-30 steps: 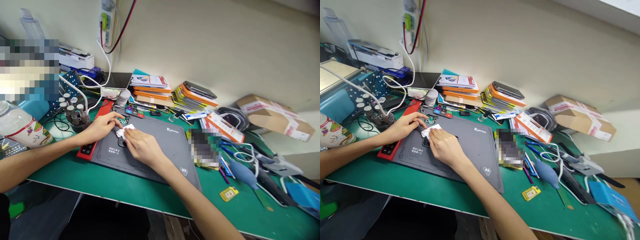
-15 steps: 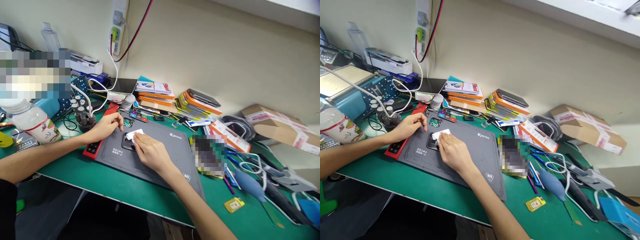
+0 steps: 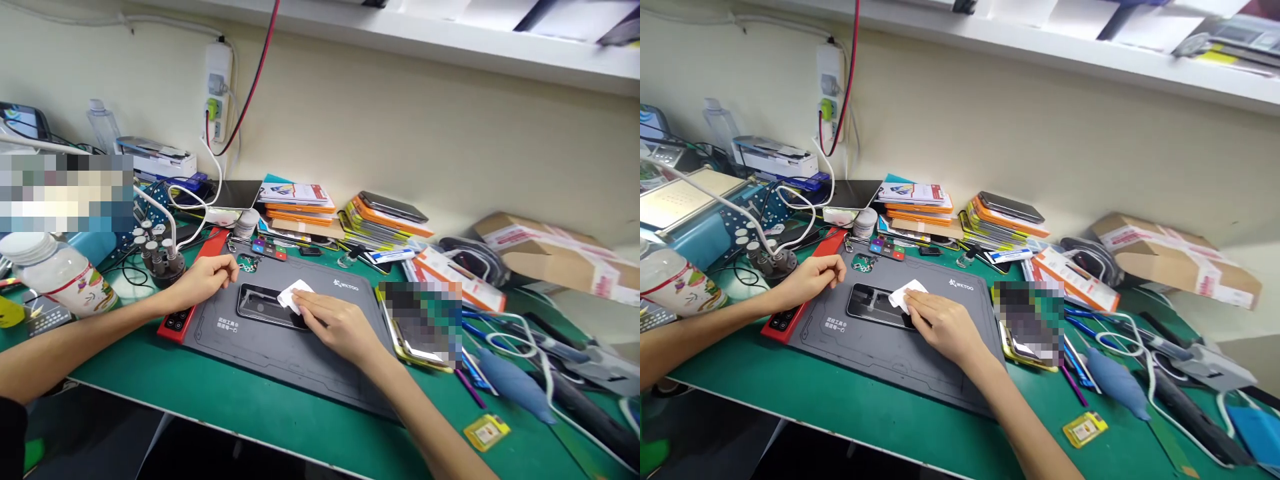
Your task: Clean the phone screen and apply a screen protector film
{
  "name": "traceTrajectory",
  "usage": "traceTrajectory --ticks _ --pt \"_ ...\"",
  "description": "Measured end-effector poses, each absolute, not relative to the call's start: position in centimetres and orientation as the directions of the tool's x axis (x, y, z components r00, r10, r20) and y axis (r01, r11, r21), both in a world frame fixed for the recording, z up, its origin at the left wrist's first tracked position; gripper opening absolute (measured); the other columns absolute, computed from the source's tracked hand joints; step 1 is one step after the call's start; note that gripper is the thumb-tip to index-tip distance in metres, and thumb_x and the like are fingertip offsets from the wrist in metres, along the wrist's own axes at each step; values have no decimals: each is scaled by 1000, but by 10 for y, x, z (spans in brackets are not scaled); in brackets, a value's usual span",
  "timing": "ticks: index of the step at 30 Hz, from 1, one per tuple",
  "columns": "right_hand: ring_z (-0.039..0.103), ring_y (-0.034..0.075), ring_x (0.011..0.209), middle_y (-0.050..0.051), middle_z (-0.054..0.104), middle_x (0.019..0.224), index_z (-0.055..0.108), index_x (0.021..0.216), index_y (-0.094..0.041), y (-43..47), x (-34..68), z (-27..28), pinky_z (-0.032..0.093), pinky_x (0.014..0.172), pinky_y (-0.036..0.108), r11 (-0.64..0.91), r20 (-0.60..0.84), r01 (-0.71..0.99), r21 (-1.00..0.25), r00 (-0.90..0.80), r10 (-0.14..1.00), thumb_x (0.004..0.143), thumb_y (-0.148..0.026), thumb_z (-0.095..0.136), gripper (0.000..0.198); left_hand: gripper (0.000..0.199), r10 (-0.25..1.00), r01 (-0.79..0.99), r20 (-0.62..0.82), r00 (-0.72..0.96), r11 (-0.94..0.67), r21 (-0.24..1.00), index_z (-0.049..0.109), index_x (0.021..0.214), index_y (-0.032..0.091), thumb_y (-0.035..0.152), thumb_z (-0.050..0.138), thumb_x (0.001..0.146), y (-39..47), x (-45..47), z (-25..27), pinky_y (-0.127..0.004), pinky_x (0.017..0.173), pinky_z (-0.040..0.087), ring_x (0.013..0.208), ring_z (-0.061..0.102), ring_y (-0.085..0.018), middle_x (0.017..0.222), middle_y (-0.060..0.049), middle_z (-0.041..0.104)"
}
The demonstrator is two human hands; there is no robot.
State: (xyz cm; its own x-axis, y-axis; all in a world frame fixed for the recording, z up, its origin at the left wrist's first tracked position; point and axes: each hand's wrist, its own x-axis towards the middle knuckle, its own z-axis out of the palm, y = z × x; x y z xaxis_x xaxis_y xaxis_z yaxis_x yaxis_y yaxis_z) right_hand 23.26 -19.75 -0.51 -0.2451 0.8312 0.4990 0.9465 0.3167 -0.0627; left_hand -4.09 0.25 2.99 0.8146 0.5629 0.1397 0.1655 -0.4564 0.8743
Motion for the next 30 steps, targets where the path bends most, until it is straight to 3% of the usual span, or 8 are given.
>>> traceTrajectory --ticks 2,4,7,9,13,19,25,30 --pt "81 24 109 5 82 120 81 116 -23 -193 237 -4 69 92 37 332 517 940 -73 -249 819 107 -23 59 24 27 483 162 248 840 -659 735 69 108 21 13 48 93 0 -41 30 -28 81 51 92 65 -15 106 -3 71" --pt "81 24 106 5 83 117 81 112 -23 -190 236 -3 68 92 37 328 539 942 -77 -237 808 106 -26 61 21 30 354 120 338 872 -825 553 66 128 24 20 52 101 -2 -40 29 -37 104 51 121 64 -21 132 -7 66" --pt "80 24 111 8 81 124 79 115 -20 -193 228 -2 67 96 37 340 564 937 -75 -241 790 106 -25 60 21 27 188 78 348 919 -948 308 64 134 27 30 55 109 -4 -40 30 -44 115 45 134 58 -25 139 -8 65" --pt "78 24 116 10 79 130 78 120 -19 -199 222 0 66 99 38 380 559 922 -81 -274 783 106 -23 59 23 26 141 70 330 933 -973 218 64 133 27 33 56 110 -5 -40 31 -44 114 43 133 59 -25 138 -8 66" --pt "77 23 118 10 79 130 77 120 -18 -207 217 8 66 100 38 427 555 895 -128 -292 779 105 -18 58 25 19 224 177 315 922 -969 172 65 122 25 36 58 108 -4 -40 30 -40 101 45 112 62 -24 118 -6 70" --pt "78 23 112 7 81 125 79 114 -22 -207 223 9 65 100 41 402 545 896 -186 -247 801 106 -18 56 24 13 422 375 373 826 -906 195 58 100 21 13 48 99 -4 -41 26 -34 78 43 79 57 -20 85 -2 65" --pt "77 26 113 9 81 121 78 113 -24 -213 220 -1 62 100 45 288 497 917 -277 -119 860 105 -19 56 23 14 422 346 341 840 -901 263 59 106 22 14 56 95 -12 -35 30 -31 78 40 85 59 -21 82 0 61" --pt "74 26 116 8 79 124 74 116 -25 -211 208 -1 55 112 51 323 448 912 -252 -185 874 106 -19 55 22 5 420 311 338 842 -891 331 57 102 21 19 61 100 -13 -32 31 -29 76 37 85 53 -18 82 1 56"
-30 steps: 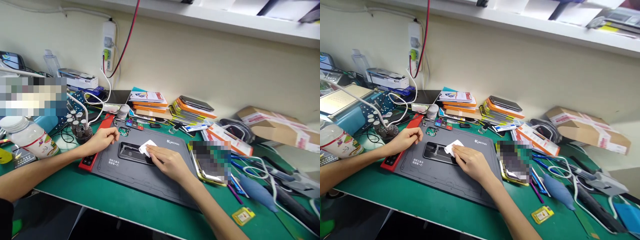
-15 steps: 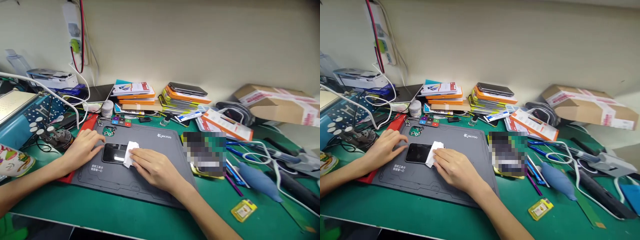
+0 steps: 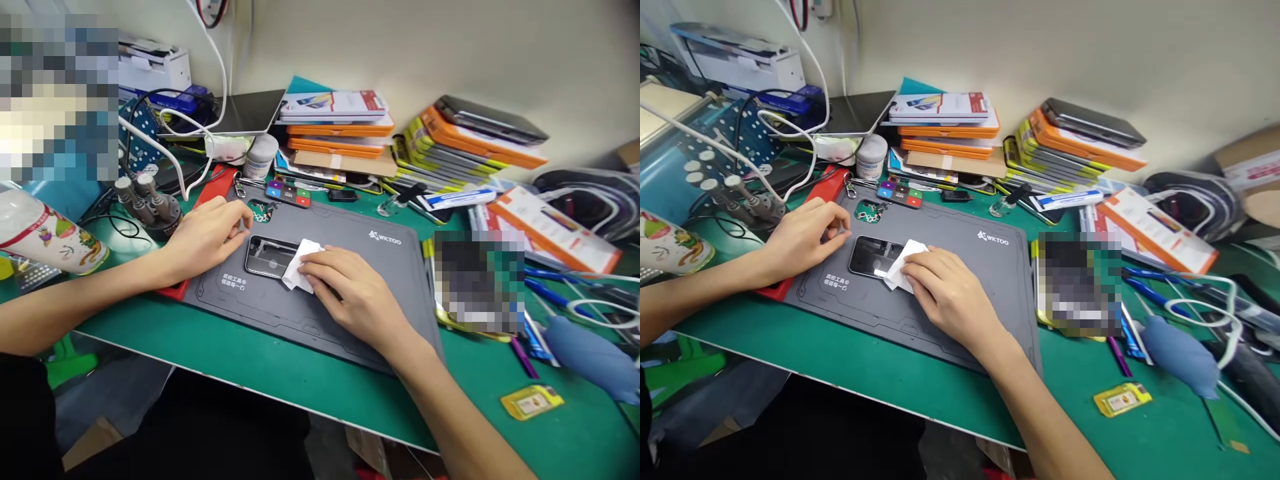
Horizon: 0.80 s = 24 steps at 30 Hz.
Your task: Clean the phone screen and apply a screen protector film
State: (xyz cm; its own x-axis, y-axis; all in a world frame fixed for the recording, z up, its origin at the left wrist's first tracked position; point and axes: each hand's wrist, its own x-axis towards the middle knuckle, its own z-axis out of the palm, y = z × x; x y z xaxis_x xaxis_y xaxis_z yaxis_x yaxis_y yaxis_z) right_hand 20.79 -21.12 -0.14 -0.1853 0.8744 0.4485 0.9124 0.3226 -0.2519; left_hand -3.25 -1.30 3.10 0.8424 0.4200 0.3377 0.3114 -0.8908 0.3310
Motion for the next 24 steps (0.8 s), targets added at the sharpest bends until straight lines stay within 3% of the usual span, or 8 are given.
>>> traceTrajectory --ticks 6,10,15,19,22,24 --pt "74 24 111 9 79 119 71 126 -20 -194 181 4 52 118 53 410 423 909 -81 -341 840 108 -19 53 26 38 293 192 382 876 -940 282 38 71 21 22 53 107 -13 -33 26 -31 70 32 77 42 -18 73 0 48" --pt "74 24 107 9 78 114 72 126 -19 -187 174 9 54 118 52 465 420 885 -15 -417 806 106 -16 51 29 42 291 197 388 874 -944 264 35 66 21 17 52 105 -12 -35 23 -32 68 31 74 41 -18 68 0 47" --pt "75 23 100 8 78 110 71 125 -19 -194 185 3 59 110 47 473 523 880 41 -422 740 101 -10 57 29 42 272 195 374 887 -953 230 43 67 20 22 51 108 -13 -36 23 -32 69 35 75 45 -18 72 -1 52" --pt "75 26 98 9 78 108 72 123 -22 -195 201 -7 59 106 49 343 605 939 -18 -262 752 102 -14 58 27 24 204 105 305 930 -945 311 64 94 20 41 67 103 -14 -38 25 -33 90 49 99 61 -21 103 -6 68" --pt "75 25 92 6 78 101 73 107 -24 -195 219 -12 60 90 44 200 580 972 -119 -96 809 107 -21 55 19 34 172 48 324 931 -933 357 67 123 20 43 74 98 -12 -40 22 -41 108 51 124 64 -27 134 -12 70" --pt "73 23 83 5 77 92 71 98 -23 -196 230 -12 56 77 39 132 566 984 -118 -42 823 108 -27 55 20 38 140 27 328 934 -945 327 67 132 21 39 73 99 -10 -41 19 -43 110 53 128 66 -28 139 -12 71"
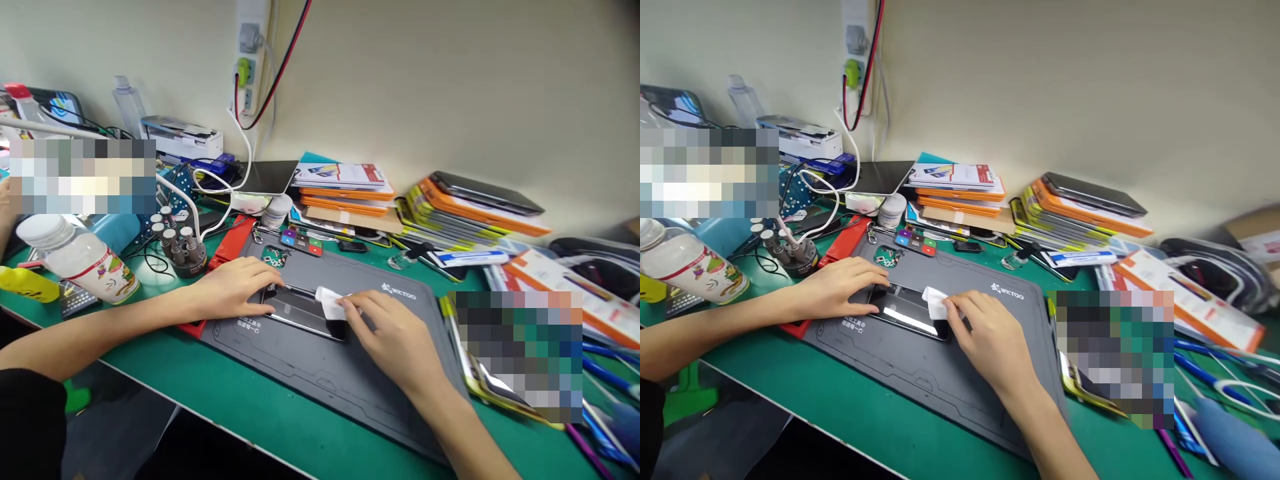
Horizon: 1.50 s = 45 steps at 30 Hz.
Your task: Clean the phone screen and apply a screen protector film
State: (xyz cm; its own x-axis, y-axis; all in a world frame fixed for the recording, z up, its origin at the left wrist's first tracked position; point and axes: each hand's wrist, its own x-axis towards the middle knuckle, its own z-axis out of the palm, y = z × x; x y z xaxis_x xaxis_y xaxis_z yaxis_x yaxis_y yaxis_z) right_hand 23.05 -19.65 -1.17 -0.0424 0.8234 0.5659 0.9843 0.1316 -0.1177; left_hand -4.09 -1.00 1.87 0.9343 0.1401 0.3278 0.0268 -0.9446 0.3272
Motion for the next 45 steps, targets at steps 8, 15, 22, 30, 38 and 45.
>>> traceTrajectory --ticks 8,15,22,30,38,45 --pt "75 27 103 11 78 116 72 122 -23 -206 245 3 60 86 41 161 550 982 -102 -80 831 107 -37 58 25 32 79 -30 365 927 -958 284 77 129 22 35 67 102 -7 -41 17 -40 101 63 117 75 -26 132 -11 78" --pt "72 31 123 11 75 136 71 135 -26 -217 250 -3 55 111 56 208 424 960 -187 -112 899 108 -40 56 34 33 42 -9 255 966 -980 198 77 128 21 39 63 104 -6 -36 31 -42 104 61 123 73 -27 136 -10 76" --pt "71 29 120 11 75 135 70 137 -21 -215 250 -1 62 100 46 198 377 950 -240 -97 921 108 -39 57 37 36 -64 -72 237 969 -997 24 73 135 20 36 60 106 -4 -38 37 -42 109 61 126 72 -27 143 -9 72" --pt "72 28 118 11 76 133 72 134 -21 -216 255 0 62 101 46 207 365 951 -229 -113 924 108 -42 58 36 36 -117 -118 234 965 -993 -10 71 138 20 32 60 106 -4 -42 35 -40 116 58 133 70 -26 144 -11 71" --pt "75 27 119 10 78 132 73 131 -20 -218 254 -3 63 101 44 267 422 932 -243 -146 895 105 -35 65 31 34 -276 -187 272 922 -932 -309 72 129 7 23 49 110 -12 -45 22 -34 93 68 118 78 -26 132 -18 76" --pt "76 26 115 9 80 127 74 128 -21 -215 253 -5 65 99 44 313 450 915 -255 -175 876 103 -34 69 28 32 -278 -211 239 930 -940 -269 72 130 6 17 52 107 -16 -49 23 -35 89 69 122 76 -29 135 -22 73"
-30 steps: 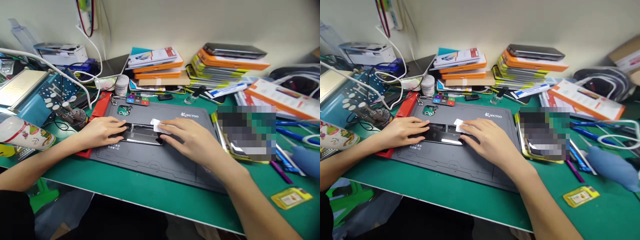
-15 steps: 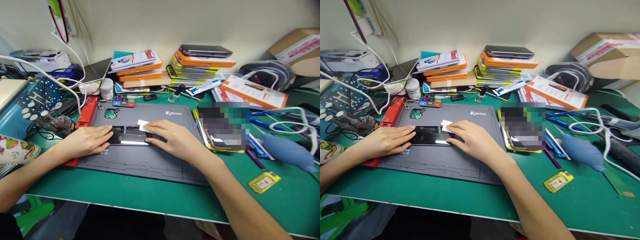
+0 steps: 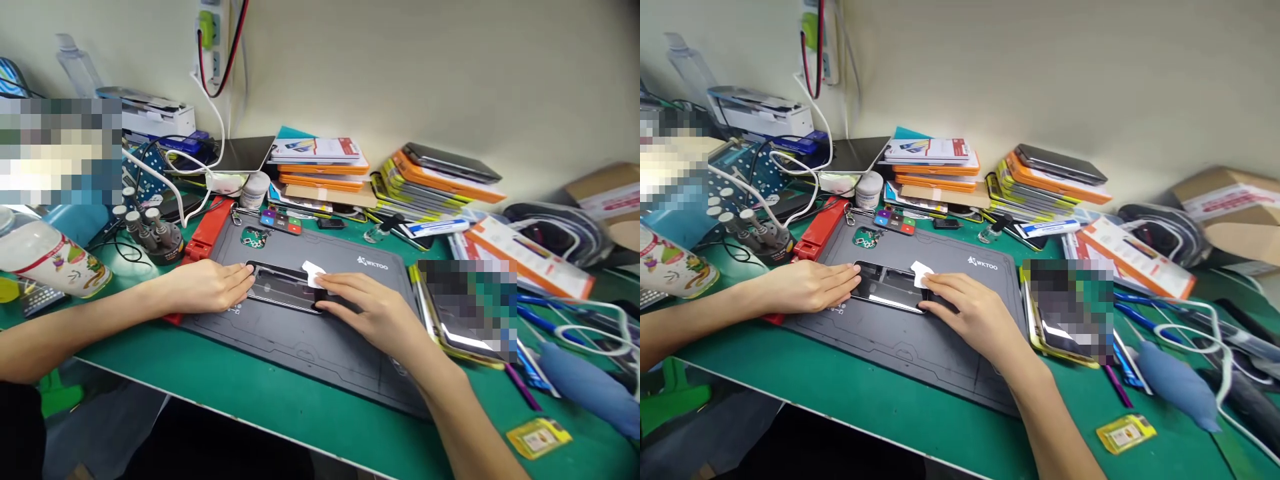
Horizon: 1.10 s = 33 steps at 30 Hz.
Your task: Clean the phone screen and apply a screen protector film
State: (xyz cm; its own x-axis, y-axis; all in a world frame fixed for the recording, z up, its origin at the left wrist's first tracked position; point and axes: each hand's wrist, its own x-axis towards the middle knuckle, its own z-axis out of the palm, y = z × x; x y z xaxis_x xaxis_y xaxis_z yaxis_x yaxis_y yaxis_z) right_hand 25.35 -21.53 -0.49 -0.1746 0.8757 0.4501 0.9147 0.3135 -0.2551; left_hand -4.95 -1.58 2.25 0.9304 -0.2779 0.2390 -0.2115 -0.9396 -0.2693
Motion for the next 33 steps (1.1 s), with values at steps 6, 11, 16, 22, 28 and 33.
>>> traceTrajectory --ticks 6,11,16,22,28,33 --pt "76 27 114 9 80 127 73 127 -21 -217 252 -3 64 99 45 296 441 922 -250 -164 882 103 -34 70 28 34 -250 -194 207 946 -947 -256 71 131 8 21 48 110 -15 -49 22 -33 90 69 123 75 -27 137 -21 72" --pt "76 27 115 10 79 128 73 129 -21 -218 252 -3 64 99 45 292 434 923 -252 -161 886 102 -35 71 30 36 -236 -188 217 947 -958 -217 70 134 9 24 48 111 -14 -49 21 -35 94 68 125 74 -27 139 -21 71" --pt "76 27 115 10 79 129 72 128 -20 -218 251 -2 64 98 45 291 432 928 -232 -170 886 102 -37 69 31 36 -222 -178 201 954 -961 -213 69 136 10 25 48 111 -12 -50 21 -34 94 69 126 74 -26 140 -20 71" --pt "75 27 117 10 79 129 72 129 -21 -218 251 -3 64 99 45 283 416 929 -238 -166 894 102 -37 70 32 37 -247 -193 230 941 -953 -232 72 129 8 23 44 112 -11 -49 21 -31 85 70 120 77 -25 136 -21 72" --pt "75 28 117 9 79 129 74 129 -24 -218 250 -1 64 100 47 261 409 925 -277 -132 903 103 -38 68 30 38 -296 -209 262 918 -926 -316 74 124 6 22 42 112 -12 -48 24 -28 80 70 114 79 -23 133 -21 74" --pt "75 27 119 9 78 131 74 131 -25 -219 249 0 63 102 48 247 397 921 -302 -114 911 103 -39 68 32 36 -304 -211 303 903 -929 -303 75 120 9 22 42 112 -12 -47 25 -27 81 69 110 80 -20 129 -17 77"
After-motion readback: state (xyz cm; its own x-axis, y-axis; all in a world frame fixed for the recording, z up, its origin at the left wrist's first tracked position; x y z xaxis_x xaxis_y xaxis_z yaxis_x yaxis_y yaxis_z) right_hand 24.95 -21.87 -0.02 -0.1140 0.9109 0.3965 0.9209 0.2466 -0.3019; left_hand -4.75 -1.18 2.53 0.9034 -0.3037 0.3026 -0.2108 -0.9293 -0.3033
